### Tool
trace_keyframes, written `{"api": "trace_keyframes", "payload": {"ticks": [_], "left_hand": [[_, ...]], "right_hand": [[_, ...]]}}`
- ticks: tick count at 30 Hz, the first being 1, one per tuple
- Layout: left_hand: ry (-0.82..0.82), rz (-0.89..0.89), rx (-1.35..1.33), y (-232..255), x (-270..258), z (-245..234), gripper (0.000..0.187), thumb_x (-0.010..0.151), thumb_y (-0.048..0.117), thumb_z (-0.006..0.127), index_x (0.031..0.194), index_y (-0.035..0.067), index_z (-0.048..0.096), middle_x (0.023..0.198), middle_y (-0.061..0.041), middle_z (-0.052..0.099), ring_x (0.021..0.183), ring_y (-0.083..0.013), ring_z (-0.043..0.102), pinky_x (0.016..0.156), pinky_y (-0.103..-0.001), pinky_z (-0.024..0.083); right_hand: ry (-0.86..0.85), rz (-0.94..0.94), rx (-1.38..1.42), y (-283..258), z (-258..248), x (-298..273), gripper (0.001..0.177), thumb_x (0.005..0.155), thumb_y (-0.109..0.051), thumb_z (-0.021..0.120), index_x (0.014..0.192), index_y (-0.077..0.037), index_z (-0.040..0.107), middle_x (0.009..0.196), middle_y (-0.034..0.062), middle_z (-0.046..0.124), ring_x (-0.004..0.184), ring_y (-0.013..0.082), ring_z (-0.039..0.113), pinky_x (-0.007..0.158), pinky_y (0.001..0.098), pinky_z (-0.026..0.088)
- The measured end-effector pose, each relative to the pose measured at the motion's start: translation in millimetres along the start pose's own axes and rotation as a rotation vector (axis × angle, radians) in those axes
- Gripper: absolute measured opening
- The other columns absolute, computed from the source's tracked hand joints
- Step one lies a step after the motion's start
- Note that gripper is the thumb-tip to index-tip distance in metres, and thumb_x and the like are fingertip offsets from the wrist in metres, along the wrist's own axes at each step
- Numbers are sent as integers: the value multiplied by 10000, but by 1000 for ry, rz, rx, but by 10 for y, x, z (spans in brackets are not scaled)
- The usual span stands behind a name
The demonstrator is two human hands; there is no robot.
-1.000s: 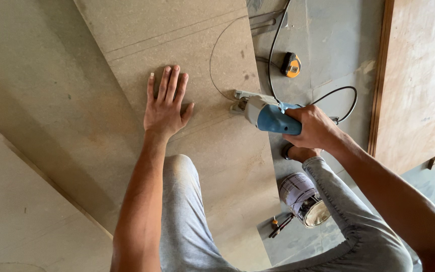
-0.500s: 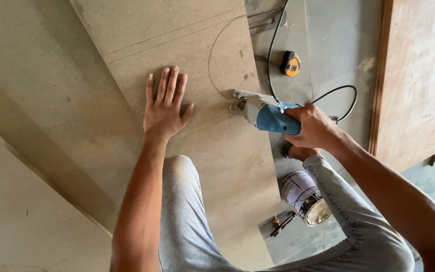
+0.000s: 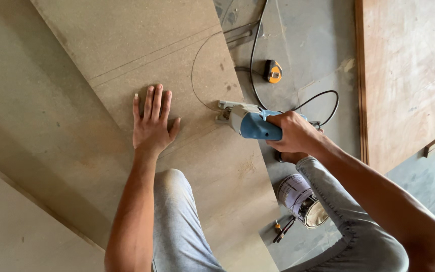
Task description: The person uses a jigsaw to cut a curved shape out of a large sheet of plywood. They guide the tool along a pre-drawn line while kneeling on the floor, with a tape measure and paint can visible nearby.
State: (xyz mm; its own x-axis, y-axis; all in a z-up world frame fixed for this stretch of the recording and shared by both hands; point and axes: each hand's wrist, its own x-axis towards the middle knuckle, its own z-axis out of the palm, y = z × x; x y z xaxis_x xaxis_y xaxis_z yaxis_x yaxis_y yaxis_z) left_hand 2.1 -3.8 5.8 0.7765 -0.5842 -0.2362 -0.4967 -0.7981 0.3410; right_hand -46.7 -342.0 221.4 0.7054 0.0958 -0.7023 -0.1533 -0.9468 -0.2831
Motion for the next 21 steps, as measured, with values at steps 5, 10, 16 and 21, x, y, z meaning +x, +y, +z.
{"api": "trace_keyframes", "payload": {"ticks": [5,10,16,21], "left_hand": [[-3,6,26,-11,-10,23,802,1042,579,377,1693,151,190,1759,-79,59,1618,-237,74,1294,-577,86],[8,12,23,-20,-8,43,798,1047,581,382,1697,158,196,1755,-80,60,1617,-240,84,1292,-579,93],[20,20,25,-24,-8,60,787,1064,584,379,1699,157,200,1756,-86,66,1618,-241,88,1295,-582,101],[23,29,40,-35,-9,83,786,1069,589,364,1702,156,196,1756,-88,59,1619,-243,81,1293,-583,97]], "right_hand": [[42,-51,-17,-12,-12,8,300,650,-168,826,895,-38,711,739,181,715,654,374,705,635,449,582],[30,-35,4,-23,-26,25,381,631,-146,806,981,-20,723,757,195,720,657,376,712,636,453,586],[-23,-5,17,-8,-27,35,334,667,-167,797,960,-23,727,737,180,730,641,338,730,639,430,596],[25,-36,8,17,19,15,370,643,-144,810,982,-13,737,731,204,716,632,361,706,629,434,584]]}}
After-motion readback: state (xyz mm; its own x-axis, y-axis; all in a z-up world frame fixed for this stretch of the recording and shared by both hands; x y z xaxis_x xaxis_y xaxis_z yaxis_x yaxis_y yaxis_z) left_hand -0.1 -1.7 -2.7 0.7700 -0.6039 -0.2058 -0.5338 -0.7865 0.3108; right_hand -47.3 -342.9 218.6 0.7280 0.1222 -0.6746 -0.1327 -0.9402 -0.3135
